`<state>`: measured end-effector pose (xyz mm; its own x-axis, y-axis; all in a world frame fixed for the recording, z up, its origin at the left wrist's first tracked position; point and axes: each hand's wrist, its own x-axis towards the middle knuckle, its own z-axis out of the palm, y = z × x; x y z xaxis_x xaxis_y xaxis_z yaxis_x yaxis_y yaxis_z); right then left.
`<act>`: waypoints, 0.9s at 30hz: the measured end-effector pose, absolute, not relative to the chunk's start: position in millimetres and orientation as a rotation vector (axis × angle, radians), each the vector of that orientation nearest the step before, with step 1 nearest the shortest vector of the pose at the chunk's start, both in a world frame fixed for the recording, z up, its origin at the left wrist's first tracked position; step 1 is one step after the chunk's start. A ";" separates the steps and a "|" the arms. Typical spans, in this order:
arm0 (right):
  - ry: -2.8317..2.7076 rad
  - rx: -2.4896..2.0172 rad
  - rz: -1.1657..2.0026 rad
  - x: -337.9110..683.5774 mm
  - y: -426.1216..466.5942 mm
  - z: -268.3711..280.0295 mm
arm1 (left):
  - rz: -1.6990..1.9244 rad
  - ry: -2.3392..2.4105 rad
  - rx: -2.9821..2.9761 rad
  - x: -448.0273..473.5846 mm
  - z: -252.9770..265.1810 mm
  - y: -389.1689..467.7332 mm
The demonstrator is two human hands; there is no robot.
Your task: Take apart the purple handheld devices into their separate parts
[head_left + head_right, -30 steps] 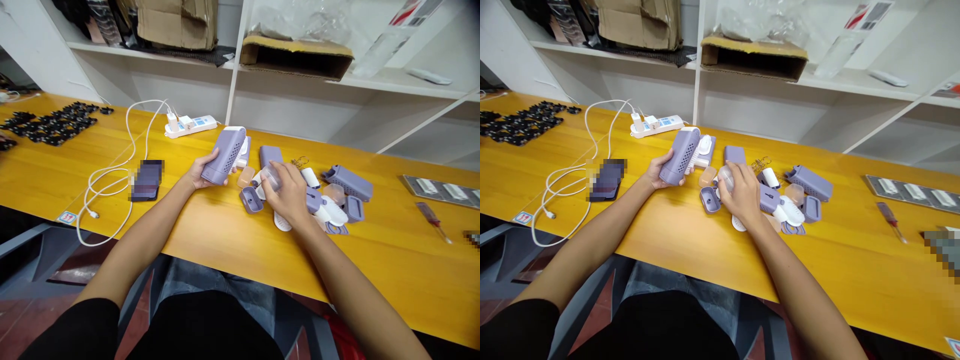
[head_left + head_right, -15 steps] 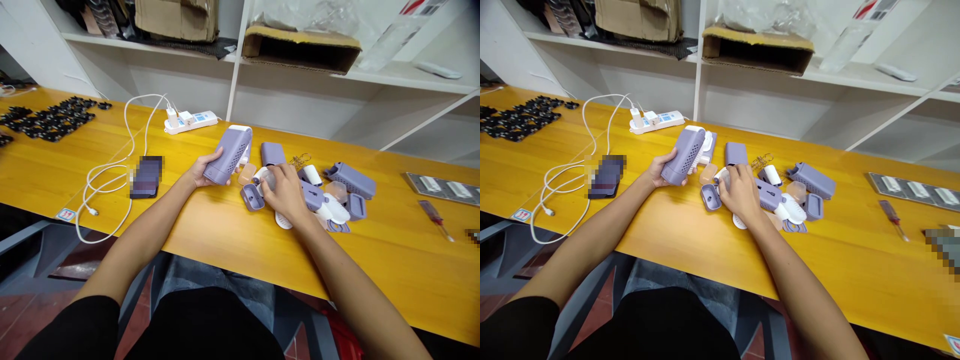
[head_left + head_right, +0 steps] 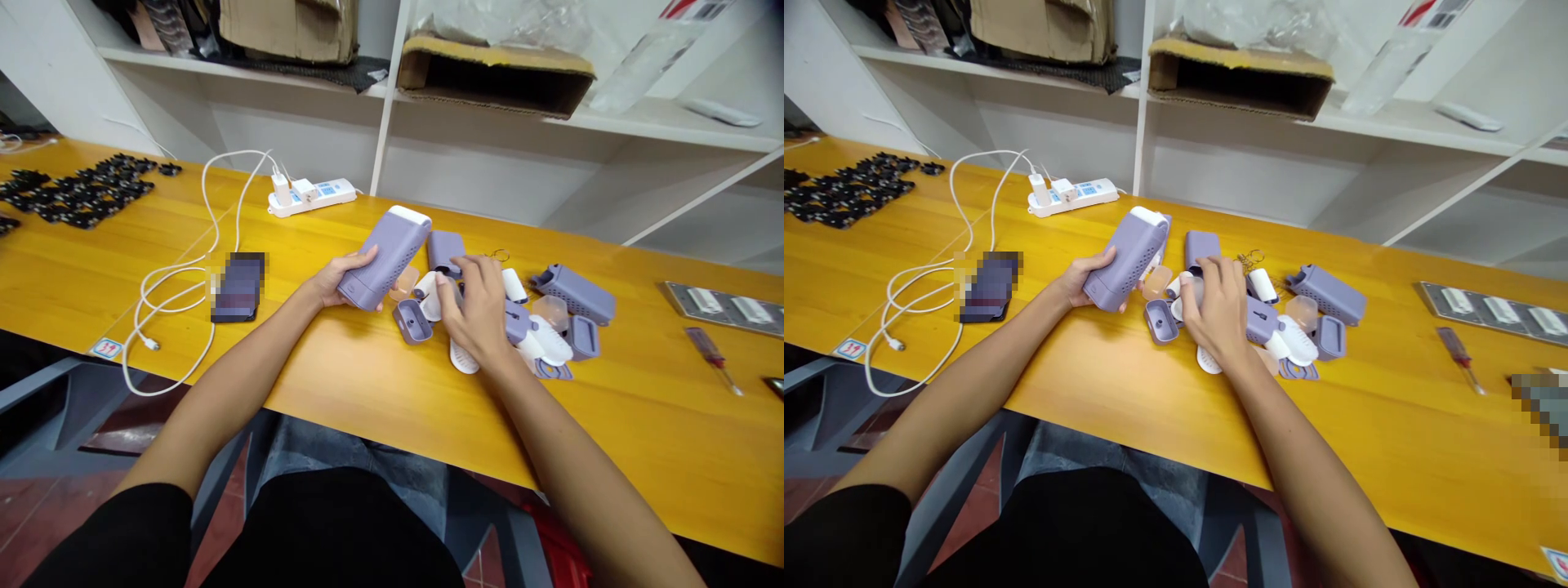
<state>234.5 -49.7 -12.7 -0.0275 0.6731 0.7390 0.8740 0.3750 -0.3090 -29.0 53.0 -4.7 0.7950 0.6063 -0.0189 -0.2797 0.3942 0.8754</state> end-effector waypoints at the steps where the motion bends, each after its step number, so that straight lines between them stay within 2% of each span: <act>1: -1.706 -1.306 -0.293 234.3 -51.2 -10.0 | 0.588 0.364 1.059 -28.1 -1.3 48.9; 6: -1.471 -0.976 -0.186 227.1 -58.9 0.2 | 0.492 0.407 1.369 -19.6 16.9 25.8; 13: -1.500 -0.866 -0.180 218.3 -64.8 1.9 | 1.022 0.575 2.217 1.9 14.2 -9.1; 16: -1.497 -0.843 -0.199 218.0 -66.3 0.4 | 1.135 0.653 2.471 2.2 8.9 -15.2; 27: -1.534 -0.844 -0.233 216.1 -67.7 -0.7 | 0.985 0.886 2.730 -5.8 9.9 -12.6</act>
<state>216.1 -67.7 -0.7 0.0779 0.3660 0.9274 0.6252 0.7066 -0.3314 -5.8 -12.6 9.9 0.6199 0.5588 0.5509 0.4891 -0.8242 0.2856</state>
